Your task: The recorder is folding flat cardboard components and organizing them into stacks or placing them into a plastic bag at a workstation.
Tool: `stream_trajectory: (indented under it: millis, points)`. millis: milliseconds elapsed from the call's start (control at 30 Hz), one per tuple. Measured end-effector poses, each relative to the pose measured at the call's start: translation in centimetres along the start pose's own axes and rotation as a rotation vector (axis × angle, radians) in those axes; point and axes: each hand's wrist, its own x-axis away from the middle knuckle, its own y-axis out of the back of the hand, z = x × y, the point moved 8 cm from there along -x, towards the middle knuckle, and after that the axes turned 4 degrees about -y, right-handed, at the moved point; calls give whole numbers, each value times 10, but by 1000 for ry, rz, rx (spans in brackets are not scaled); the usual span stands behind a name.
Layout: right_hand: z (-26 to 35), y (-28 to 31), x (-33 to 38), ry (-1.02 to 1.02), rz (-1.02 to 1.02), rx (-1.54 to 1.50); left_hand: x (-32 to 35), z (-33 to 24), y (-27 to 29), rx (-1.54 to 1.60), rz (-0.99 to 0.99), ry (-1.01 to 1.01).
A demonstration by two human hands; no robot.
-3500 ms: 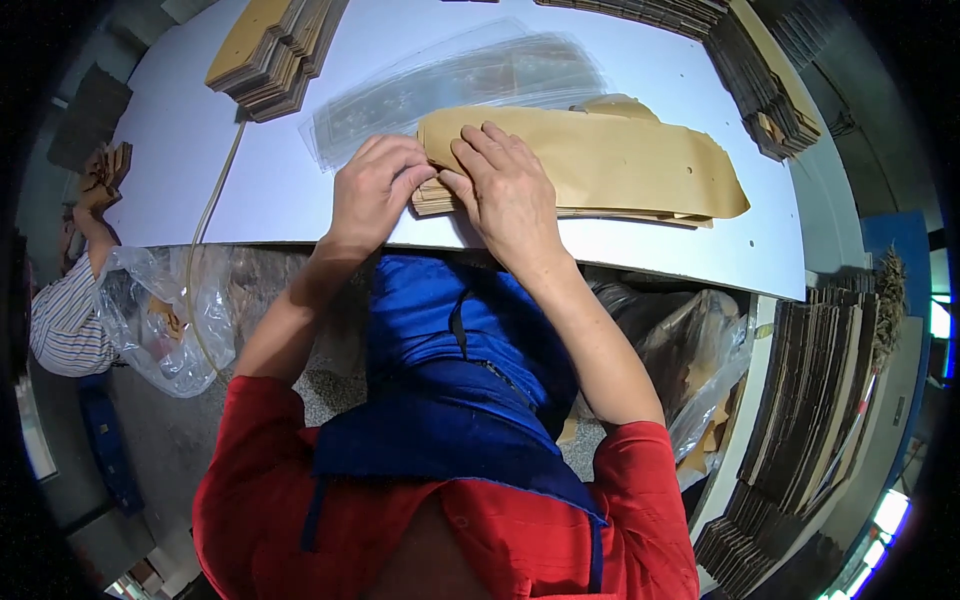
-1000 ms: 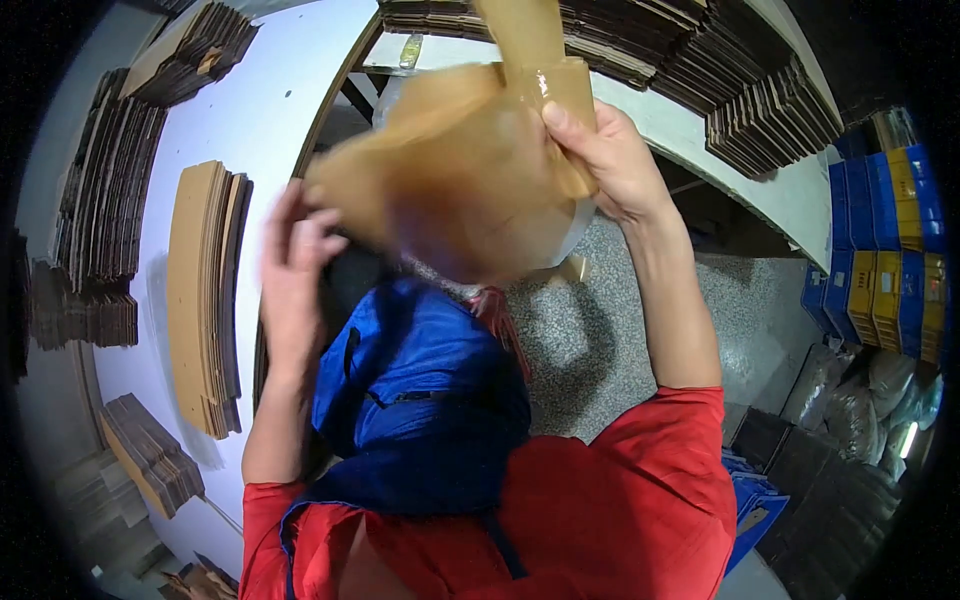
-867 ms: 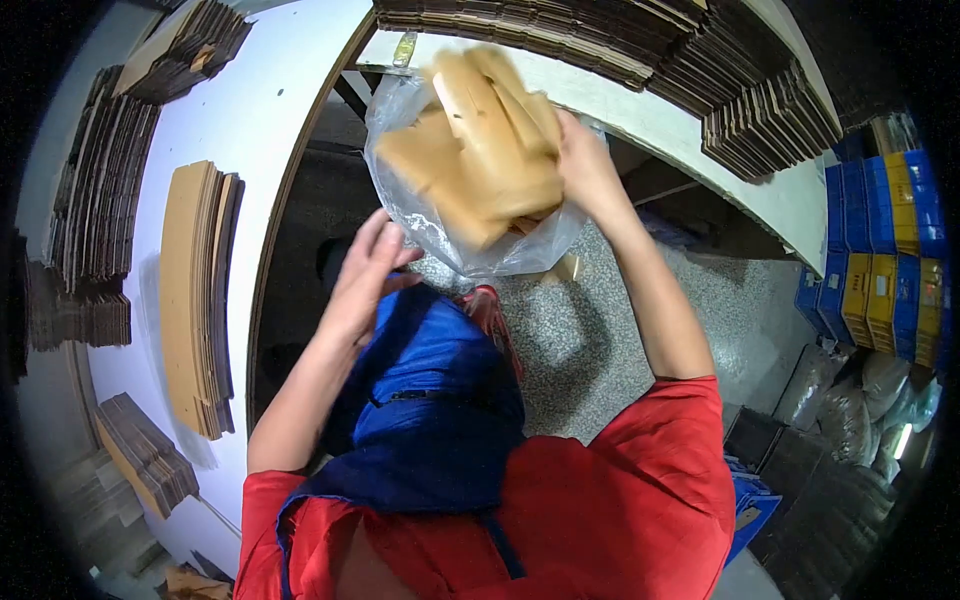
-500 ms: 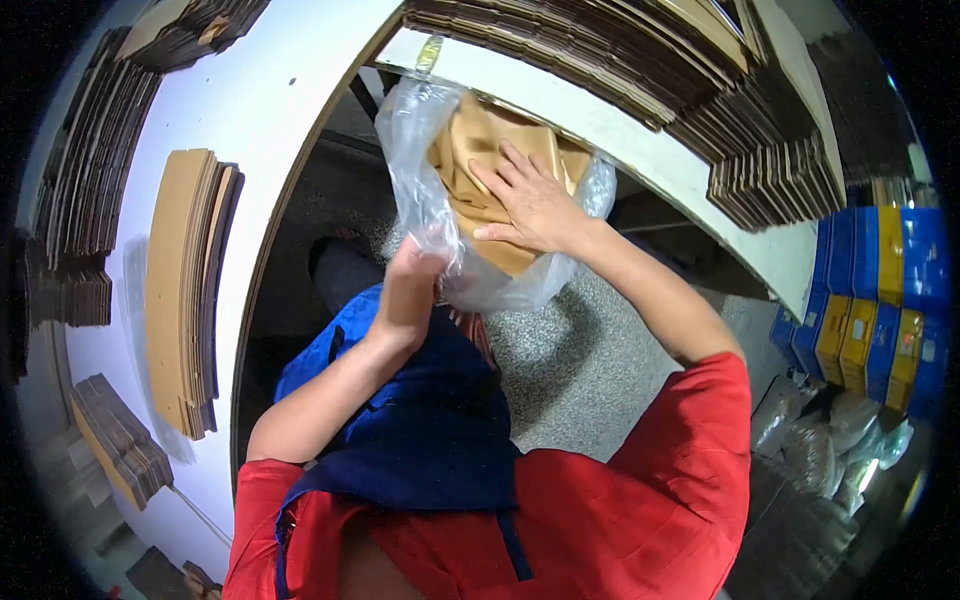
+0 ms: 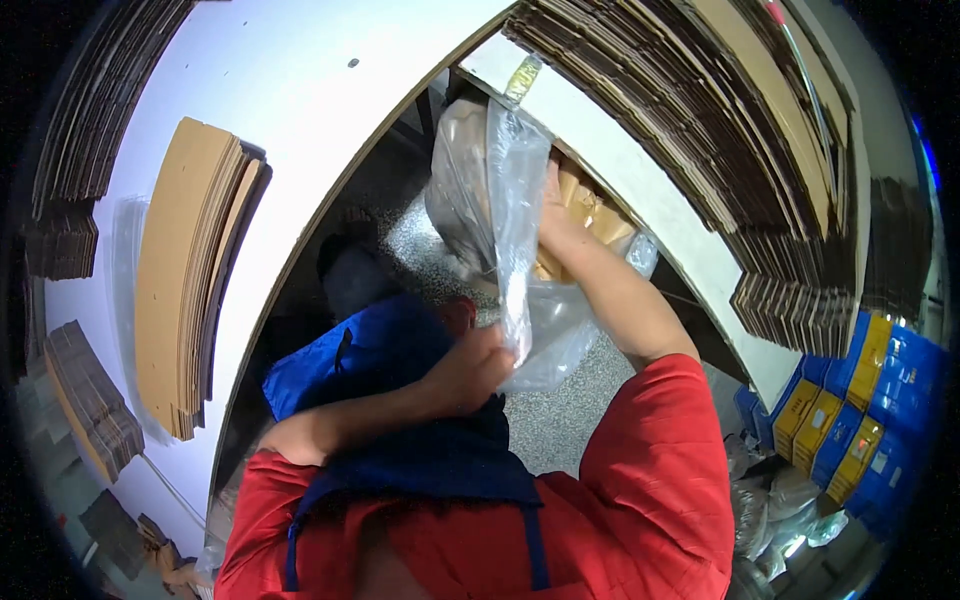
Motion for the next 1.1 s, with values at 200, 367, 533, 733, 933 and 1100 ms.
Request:
stream_trajectory:
  millis: [200,367,533,733,933,1100]
  points:
    - [185,-3,27,163,509,737,-16,-34,-2,84,144,-189]
    - [124,-37,58,109,528,159,-3,-38,9,209,98,-222]
    - [43,-36,100,-23,515,-573,18,-46,29,99,29,-364]
    - [54,-35,52,386,1056,350,44,-39,52,70,141,-239]
    - [22,-116,-1,-4,1043,-72,43,-10,62,73,289,-174]
    - [17,-147,-17,-305,981,-403,53,-14,63,102,338,-273]
